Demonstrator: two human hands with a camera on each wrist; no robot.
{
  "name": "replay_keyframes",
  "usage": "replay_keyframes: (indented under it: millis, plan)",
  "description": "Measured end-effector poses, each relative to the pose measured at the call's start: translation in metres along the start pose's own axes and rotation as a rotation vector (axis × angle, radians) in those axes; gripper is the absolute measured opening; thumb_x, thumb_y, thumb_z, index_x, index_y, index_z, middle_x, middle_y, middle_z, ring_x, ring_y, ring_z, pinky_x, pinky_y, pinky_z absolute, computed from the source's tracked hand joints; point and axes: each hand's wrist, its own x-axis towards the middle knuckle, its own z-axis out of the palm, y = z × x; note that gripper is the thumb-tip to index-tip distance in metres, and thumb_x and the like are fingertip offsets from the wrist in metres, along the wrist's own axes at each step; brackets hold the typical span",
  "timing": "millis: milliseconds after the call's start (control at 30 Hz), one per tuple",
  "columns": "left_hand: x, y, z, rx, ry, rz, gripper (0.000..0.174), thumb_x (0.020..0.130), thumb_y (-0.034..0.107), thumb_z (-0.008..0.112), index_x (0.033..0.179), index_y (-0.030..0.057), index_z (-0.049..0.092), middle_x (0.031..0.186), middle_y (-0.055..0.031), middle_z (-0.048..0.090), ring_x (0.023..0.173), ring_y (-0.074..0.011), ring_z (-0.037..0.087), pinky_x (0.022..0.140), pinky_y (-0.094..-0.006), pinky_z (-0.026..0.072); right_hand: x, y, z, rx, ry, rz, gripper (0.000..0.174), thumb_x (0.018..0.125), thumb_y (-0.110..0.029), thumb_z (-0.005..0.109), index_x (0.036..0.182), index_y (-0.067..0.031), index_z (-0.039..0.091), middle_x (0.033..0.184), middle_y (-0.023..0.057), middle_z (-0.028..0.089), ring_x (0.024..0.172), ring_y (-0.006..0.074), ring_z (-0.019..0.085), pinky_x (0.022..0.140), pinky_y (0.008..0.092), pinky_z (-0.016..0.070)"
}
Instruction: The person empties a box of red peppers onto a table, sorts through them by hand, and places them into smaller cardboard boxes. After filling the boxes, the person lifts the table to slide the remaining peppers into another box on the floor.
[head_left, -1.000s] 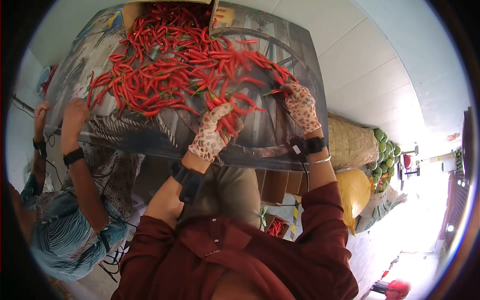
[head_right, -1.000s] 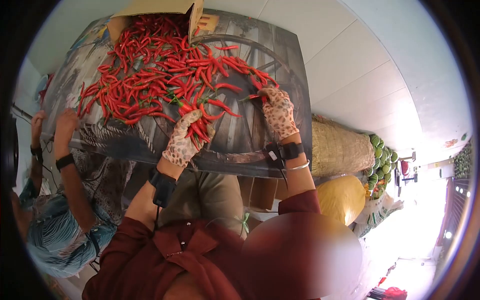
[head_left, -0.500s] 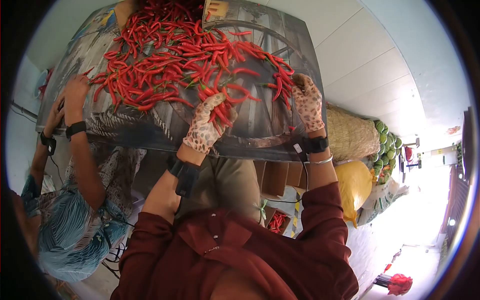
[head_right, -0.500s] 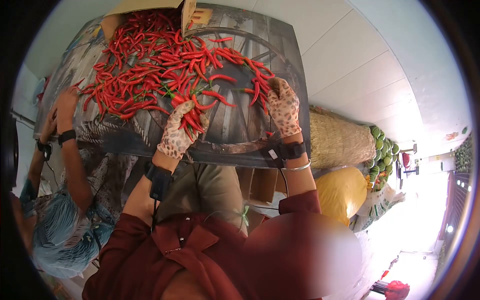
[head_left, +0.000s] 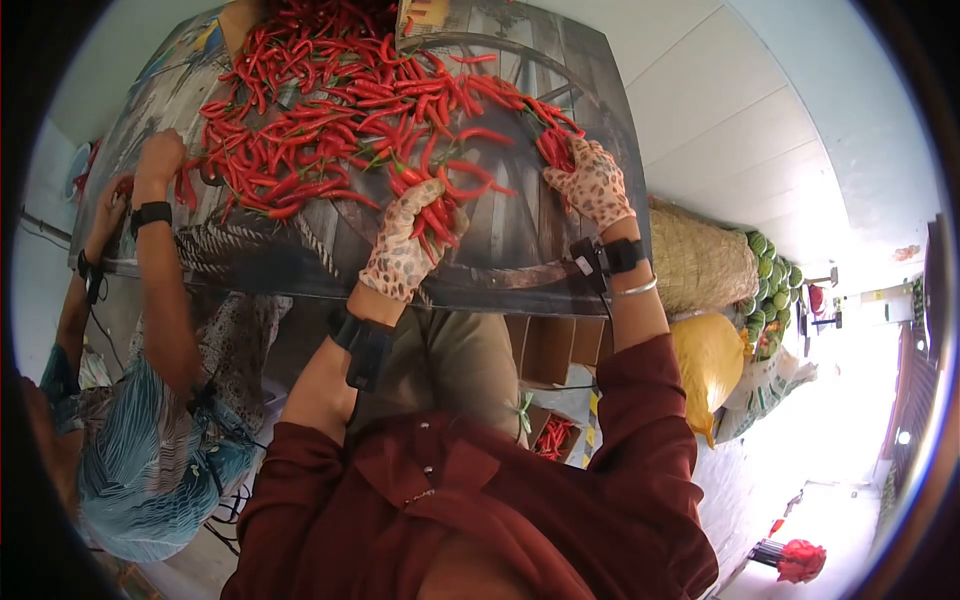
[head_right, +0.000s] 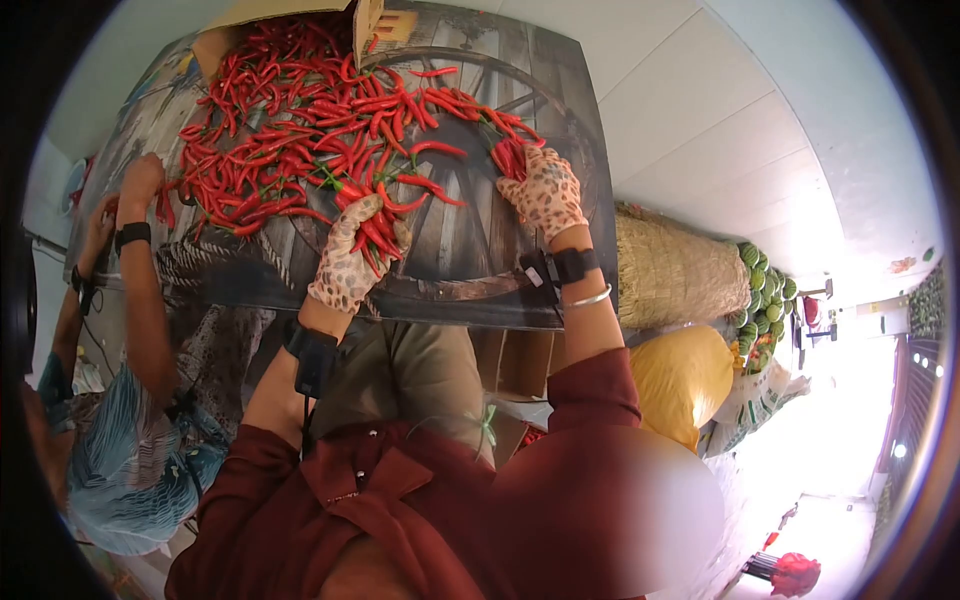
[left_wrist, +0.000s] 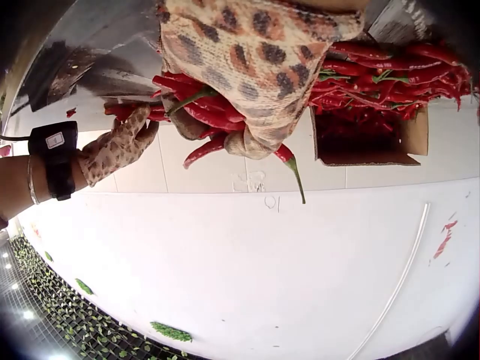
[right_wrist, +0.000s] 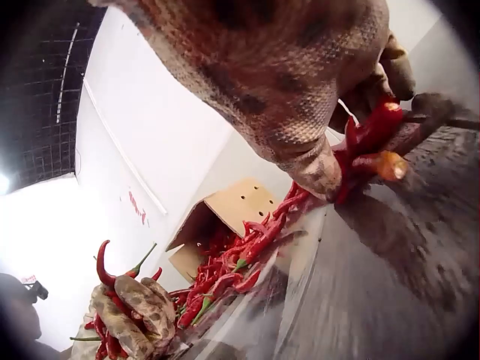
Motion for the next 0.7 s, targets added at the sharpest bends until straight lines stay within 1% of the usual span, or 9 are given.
replay_keyframes:
  millis: [67,133,167,267,333,433,467,533,700]
  plan:
    - [0.001,0.0,0.0,-0.01,0.0,0.002,0.022,0.087,0.011,0.066,0.106,0.0026,0.059,0.096,-0.011,0.063,0.079,-0.0247,0.063,0.068,-0.0391,0.0571,0.01,0.001,-0.001,-0.031,-0.001,-0.009,0.061,0.079,-0.037,0.069,0.125,-0.001,0.054,0.125,0.018,0.056,0.119,0.0335,0.052,0.101,0.0403,0.0413]
    - [0.001,-0.001,-0.001,0.003,0.01,0.006,0.022,0.087,0.011,0.066,0.106,0.0023,0.059,0.093,-0.0123,0.063,0.076,-0.0253,0.064,0.068,-0.0384,0.0571,0.02,0.0,-0.006,-0.001,-0.126,0.05,0.063,0.08,-0.041,0.067,0.128,-0.0031,0.052,0.128,0.0184,0.054,0.123,0.0329,0.049,0.102,0.0396,0.0405]
    - [0.001,-0.001,-0.002,0.002,0.008,0.008,0.022,0.087,0.011,0.066,0.106,0.0023,0.059,0.093,-0.0123,0.063,0.076,-0.0253,0.064,0.068,-0.0384,0.0571,0.026,-0.001,-0.006,-0.003,-0.125,0.048,0.063,0.08,-0.041,0.067,0.128,-0.0031,0.052,0.128,0.0184,0.054,0.123,0.0329,0.049,0.102,0.0396,0.0405]
    - [0.003,0.0,-0.003,0.039,-0.004,0.013,0.022,0.086,0.012,0.066,0.105,0.0024,0.059,0.09,-0.0123,0.063,0.074,-0.0258,0.064,0.067,-0.038,0.0569,0.039,-0.007,-0.006,-0.082,-0.146,0.089,0.06,0.078,-0.04,0.067,0.122,-0.0012,0.057,0.123,0.0179,0.058,0.117,0.0318,0.055,0.098,0.0397,0.0442]
    - [0.007,-0.002,-0.006,-0.006,0.067,0.004,0.021,0.086,0.012,0.067,0.103,0.0022,0.059,0.089,-0.0122,0.064,0.073,-0.026,0.065,0.067,-0.0379,0.0568,0.043,-0.015,-0.013,-0.124,-0.242,0.151,0.06,0.076,-0.042,0.068,0.118,-0.0011,0.058,0.116,0.0175,0.062,0.111,0.0313,0.059,0.095,0.0392,0.0464]
    - [0.008,-0.002,-0.007,0.04,0.007,0.033,0.02,0.085,0.011,0.067,0.102,0.0019,0.06,0.09,-0.0123,0.064,0.073,-0.0257,0.065,0.066,-0.037,0.0566,0.045,-0.019,-0.015,-0.129,-0.231,0.116,0.058,0.074,-0.042,0.068,0.115,-0.0011,0.059,0.11,0.0174,0.065,0.107,0.0318,0.061,0.093,0.0389,0.0475]
    - [0.007,-0.002,-0.007,0.039,0.003,0.04,0.02,0.085,0.011,0.067,0.102,0.0019,0.06,0.09,-0.0123,0.064,0.073,-0.0257,0.065,0.066,-0.037,0.0566,0.047,-0.02,-0.016,-0.131,-0.227,0.11,0.058,0.074,-0.042,0.068,0.115,-0.0011,0.059,0.11,0.0174,0.065,0.107,0.0318,0.061,0.093,0.0389,0.0475]
    - [0.004,-0.002,-0.003,0.056,0.025,0.035,0.02,0.085,0.01,0.067,0.101,0.0017,0.059,0.09,-0.0119,0.064,0.073,-0.0251,0.064,0.065,-0.0359,0.0569,0.047,-0.03,-0.024,-0.133,-0.33,0.178,0.058,0.075,-0.041,0.067,0.115,-0.0009,0.059,0.112,0.0182,0.065,0.109,0.0327,0.061,0.094,0.0383,0.0472]
    - [0.002,-0.004,0.005,0.02,0.044,0.061,0.019,0.085,0.009,0.067,0.101,0.0015,0.059,0.091,-0.0118,0.064,0.073,-0.0251,0.064,0.064,-0.0358,0.0576,0.052,-0.025,-0.004,-0.212,-0.262,0.117,0.056,0.078,-0.038,0.062,0.119,-0.001,0.056,0.117,0.0192,0.063,0.111,0.0336,0.06,0.096,0.0388,0.0458]
